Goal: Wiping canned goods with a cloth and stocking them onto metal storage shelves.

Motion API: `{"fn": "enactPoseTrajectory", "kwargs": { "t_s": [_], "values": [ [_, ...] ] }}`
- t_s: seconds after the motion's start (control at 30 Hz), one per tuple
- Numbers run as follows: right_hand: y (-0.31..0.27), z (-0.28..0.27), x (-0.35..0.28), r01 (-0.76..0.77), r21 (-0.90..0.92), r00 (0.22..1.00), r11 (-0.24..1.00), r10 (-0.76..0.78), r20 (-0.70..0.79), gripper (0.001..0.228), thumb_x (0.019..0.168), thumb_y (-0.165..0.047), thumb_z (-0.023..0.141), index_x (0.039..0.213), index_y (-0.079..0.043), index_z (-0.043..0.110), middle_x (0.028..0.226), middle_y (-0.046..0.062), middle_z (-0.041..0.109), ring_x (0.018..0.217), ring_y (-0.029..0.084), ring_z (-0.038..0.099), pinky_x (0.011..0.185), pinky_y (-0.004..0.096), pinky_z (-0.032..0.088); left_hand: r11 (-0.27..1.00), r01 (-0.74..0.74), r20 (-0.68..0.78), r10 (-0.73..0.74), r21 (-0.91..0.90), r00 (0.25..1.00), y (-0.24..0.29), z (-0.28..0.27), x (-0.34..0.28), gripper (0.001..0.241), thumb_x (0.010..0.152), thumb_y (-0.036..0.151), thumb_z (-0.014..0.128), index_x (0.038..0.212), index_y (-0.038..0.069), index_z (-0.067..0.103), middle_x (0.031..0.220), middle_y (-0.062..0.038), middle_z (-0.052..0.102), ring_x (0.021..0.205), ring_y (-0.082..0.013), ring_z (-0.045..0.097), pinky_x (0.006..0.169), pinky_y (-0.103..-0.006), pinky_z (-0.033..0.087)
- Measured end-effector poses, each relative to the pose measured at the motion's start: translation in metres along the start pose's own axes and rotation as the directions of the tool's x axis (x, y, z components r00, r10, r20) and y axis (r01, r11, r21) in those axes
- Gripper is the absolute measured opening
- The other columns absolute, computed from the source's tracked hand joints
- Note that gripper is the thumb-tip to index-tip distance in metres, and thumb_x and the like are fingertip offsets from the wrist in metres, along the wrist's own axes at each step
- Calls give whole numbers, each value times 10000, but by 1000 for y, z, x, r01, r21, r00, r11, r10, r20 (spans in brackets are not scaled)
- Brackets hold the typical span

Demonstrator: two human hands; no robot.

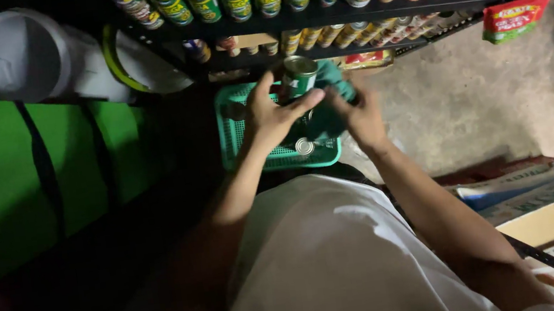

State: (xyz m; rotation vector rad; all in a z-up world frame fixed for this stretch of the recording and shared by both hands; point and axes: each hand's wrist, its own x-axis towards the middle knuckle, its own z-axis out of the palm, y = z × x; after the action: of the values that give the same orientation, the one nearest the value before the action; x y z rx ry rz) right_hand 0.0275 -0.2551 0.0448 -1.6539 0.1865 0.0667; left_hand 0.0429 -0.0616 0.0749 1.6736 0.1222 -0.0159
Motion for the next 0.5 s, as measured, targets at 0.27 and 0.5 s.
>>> {"fn": "enactPoseTrajectory", "kwargs": {
  "t_s": [0.27, 0.5],
  "values": [
    [-4, 13, -15, 62, 78, 966, 995, -79, 248, 379, 1041, -92, 610, 1395, 32, 550, 1273, 255, 607, 1213, 352, 578, 1072, 519, 456, 998, 48, -29, -49, -42, 998, 37, 4, -15, 849, 697, 514, 935, 1254, -24, 587, 1170, -323, 648, 1135, -480, 662, 980, -549, 529],
    [-90, 16, -24, -26, 225, 959, 974, -39, 282, 489, 945, -108, 761, 1377, 13, 564, 1208, 172, 641, 1125, 286, 652, 1009, 464, 541, 957, 286, 130, -278, -46, 952, 33, 13, -21, 768, 913, 665, 647, 1459, 141, 515, 1445, -176, 565, 1344, -348, 561, 1116, -481, 477]
  ]
}}
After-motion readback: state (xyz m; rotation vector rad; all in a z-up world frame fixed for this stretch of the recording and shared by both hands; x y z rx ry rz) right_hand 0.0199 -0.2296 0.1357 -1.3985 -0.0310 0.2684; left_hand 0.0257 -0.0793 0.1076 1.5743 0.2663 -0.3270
